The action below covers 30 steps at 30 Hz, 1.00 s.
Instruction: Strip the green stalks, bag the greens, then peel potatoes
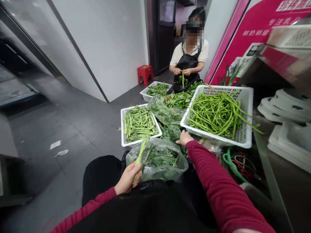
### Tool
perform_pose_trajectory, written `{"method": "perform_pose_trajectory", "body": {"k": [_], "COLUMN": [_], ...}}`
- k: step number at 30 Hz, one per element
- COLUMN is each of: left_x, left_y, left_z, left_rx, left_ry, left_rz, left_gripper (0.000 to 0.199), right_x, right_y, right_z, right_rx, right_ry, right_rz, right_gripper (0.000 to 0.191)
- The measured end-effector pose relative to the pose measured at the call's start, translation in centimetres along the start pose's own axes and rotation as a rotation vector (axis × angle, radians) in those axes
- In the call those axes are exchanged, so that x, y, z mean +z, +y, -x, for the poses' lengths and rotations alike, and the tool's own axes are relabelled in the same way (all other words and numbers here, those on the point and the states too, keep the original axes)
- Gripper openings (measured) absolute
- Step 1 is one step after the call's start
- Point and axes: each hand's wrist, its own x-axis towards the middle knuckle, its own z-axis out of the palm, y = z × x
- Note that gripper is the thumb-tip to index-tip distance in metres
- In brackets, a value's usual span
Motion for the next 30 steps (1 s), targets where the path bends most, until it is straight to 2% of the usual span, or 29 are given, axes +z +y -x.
{"method": "perform_pose_trajectory", "body": {"k": [1, 3, 4, 6, 7, 9, 10, 12, 14, 15, 16, 18, 19, 20, 21, 23, 25, 27, 30], "left_x": [0.2, 0.6, 0.7, 1.0, 1.1, 1.4, 1.5, 1.6, 1.8, 1.8, 1.8, 1.8, 1.7, 1.7, 1.5, 1.2, 0.9, 0.6, 0.4], "left_y": [0.1, 0.2, 0.3, 0.4, 0.4, 0.4, 0.3, 0.1, -0.2, -0.3, -0.4, -0.3, -0.2, 0.1, 0.3, 0.8, 1.1, 1.1, 1.0], "left_z": [-0.2, -0.7, -0.9, -1.2, -1.3, -1.4, -1.3, -1.1, -0.9, -0.8, -0.8, -0.8, -0.9, -1.0, -1.0, -0.8, -0.5, -0.1, 0.2], "left_rx": [-0.002, -0.007, -0.010, -0.002, 0.013, 0.053, 0.069, 0.059, 0.003, -0.027, -0.048, -0.024, 0.025, 0.088, 0.158, 0.276, 0.328, 0.339, 0.322], "left_ry": [0.009, 0.015, 0.012, -0.014, -0.033, -0.061, -0.066, -0.068, -0.080, -0.085, -0.074, 0.020, 0.091, 0.164, 0.232, 0.313, 0.318, 0.291, 0.309], "left_rz": [-0.005, -0.036, -0.064, -0.138, -0.177, -0.231, -0.239, -0.220, -0.177, -0.156, -0.131, -0.086, -0.080, -0.096, -0.144, -0.326, -0.538, -0.717, -0.909], "left_gripper": [0.050, 0.051, 0.051, 0.052, 0.052, 0.052, 0.052, 0.052, 0.053, 0.053, 0.052, 0.050, 0.048, 0.045, 0.042, 0.032, 0.022, 0.021, 0.025], "right_x": [-0.2, 0.5, 1.1, 2.7, 3.4, 4.4, 4.6, 4.6, 4.3, 4.3, 4.4, 5.1, 5.5, 5.8, 6.1, 5.9, 4.9, 3.6, 1.9], "right_y": [-0.6, -2.9, -4.3, -7.1, -8.3, -9.9, -10.3, -10.3, -9.8, -9.5, -9.3, -9.3, -9.4, -9.6, -9.7, -9.9, -9.9, -9.8, -10.2], "right_z": [-0.2, 1.2, 2.6, 5.9, 7.5, 9.6, 10.2, 10.7, 11.0, 11.4, 11.9, 13.4, 14.1, 14.7, 15.1, 14.8, 13.5, 12.0, 10.9], "right_rx": [-0.012, -0.089, -0.139, -0.218, -0.212, -0.161, -0.160, -0.256, -0.451, -0.578, -0.733, -1.069, -1.173, -1.182, -1.086, -0.680, -0.318, -0.177, -0.170], "right_ry": [0.020, -0.013, -0.070, -0.283, -0.331, -0.262, -0.155, 0.117, 0.350, 0.410, 0.416, 0.296, 0.221, 0.165, 0.124, 0.028, -0.114, -0.234, -0.319], "right_rz": [-0.016, -0.160, -0.299, -0.805, -1.012, -1.244, -1.240, -1.054, -0.748, -0.607, -0.496, -0.373, -0.374, -0.424, -0.521, -0.798, -1.084, -1.303, -1.462], "right_gripper": [0.053, 0.049, 0.041, 0.034, 0.032, 0.028, 0.026, 0.021, 0.016, 0.016, 0.018, 0.020, 0.019, 0.019, 0.018, 0.018, 0.014, 0.013, 0.026]}}
